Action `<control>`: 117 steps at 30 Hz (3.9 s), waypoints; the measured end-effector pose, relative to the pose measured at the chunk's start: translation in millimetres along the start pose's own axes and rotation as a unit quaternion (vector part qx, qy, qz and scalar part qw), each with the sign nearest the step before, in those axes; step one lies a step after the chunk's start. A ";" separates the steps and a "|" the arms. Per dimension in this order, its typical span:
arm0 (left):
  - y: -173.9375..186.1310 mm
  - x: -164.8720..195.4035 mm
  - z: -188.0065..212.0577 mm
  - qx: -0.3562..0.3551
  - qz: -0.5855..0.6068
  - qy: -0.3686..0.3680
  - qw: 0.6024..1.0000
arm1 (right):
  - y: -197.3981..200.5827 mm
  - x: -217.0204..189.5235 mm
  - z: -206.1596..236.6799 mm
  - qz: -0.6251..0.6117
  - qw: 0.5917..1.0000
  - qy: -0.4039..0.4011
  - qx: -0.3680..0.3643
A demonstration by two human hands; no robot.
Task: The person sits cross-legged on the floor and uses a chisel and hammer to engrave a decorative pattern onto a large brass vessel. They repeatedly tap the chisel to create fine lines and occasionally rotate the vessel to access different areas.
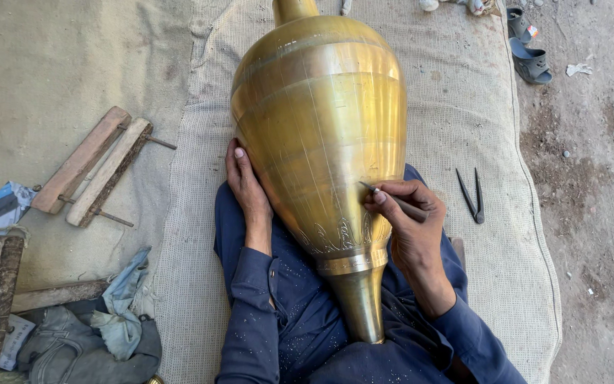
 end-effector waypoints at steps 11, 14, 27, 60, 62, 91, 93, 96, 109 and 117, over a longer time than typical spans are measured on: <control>0.5 1.7 2.8 -0.008 0.003 0.024 1.000 | -20.3 -10.6 6.3 0.081 0.988 0.125 -0.038; 0.2 2.3 2.7 -0.009 0.011 0.021 1.000 | -14.9 -5.7 2.5 0.069 0.994 0.085 -0.001; 1.3 6.0 4.1 -0.006 -0.010 0.014 1.000 | -24.5 -16.7 13.1 0.075 0.991 0.112 -0.005; 0.9 5.9 2.9 -0.011 0.001 0.020 1.000 | -23.3 -8.8 14.5 0.056 0.991 0.119 0.024; 0.8 6.2 2.7 -0.012 -0.004 0.011 1.000 | -24.4 -10.2 15.0 0.054 0.990 0.131 0.023; 2.1 3.1 2.4 -0.008 -0.012 0.016 1.000 | -21.5 -14.3 3.5 0.115 0.985 0.084 -0.101; 2.2 2.8 2.4 -0.008 -0.015 0.019 1.000 | -20.9 -14.4 2.5 0.126 0.983 0.086 -0.105; 2.0 2.5 3.0 -0.010 -0.016 0.021 1.000 | -20.6 -14.5 0.5 0.142 0.979 0.088 -0.115; 1.9 2.2 2.7 -0.011 -0.013 0.017 1.000 | -21.2 -14.3 -3.4 0.179 0.969 0.083 -0.151; 1.9 0.5 1.8 -0.007 -0.011 0.022 1.000 | -20.4 -14.7 -3.8 0.194 0.963 0.089 -0.166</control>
Point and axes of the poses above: each hand's wrist, its own z-axis away from the middle knuckle, its own y-axis out of the back of the hand, x = y × z, the point moved 7 cm from there along -z, towards the middle knuckle, and after that the axes turned 8 degrees about x, right-handed, at the moved point
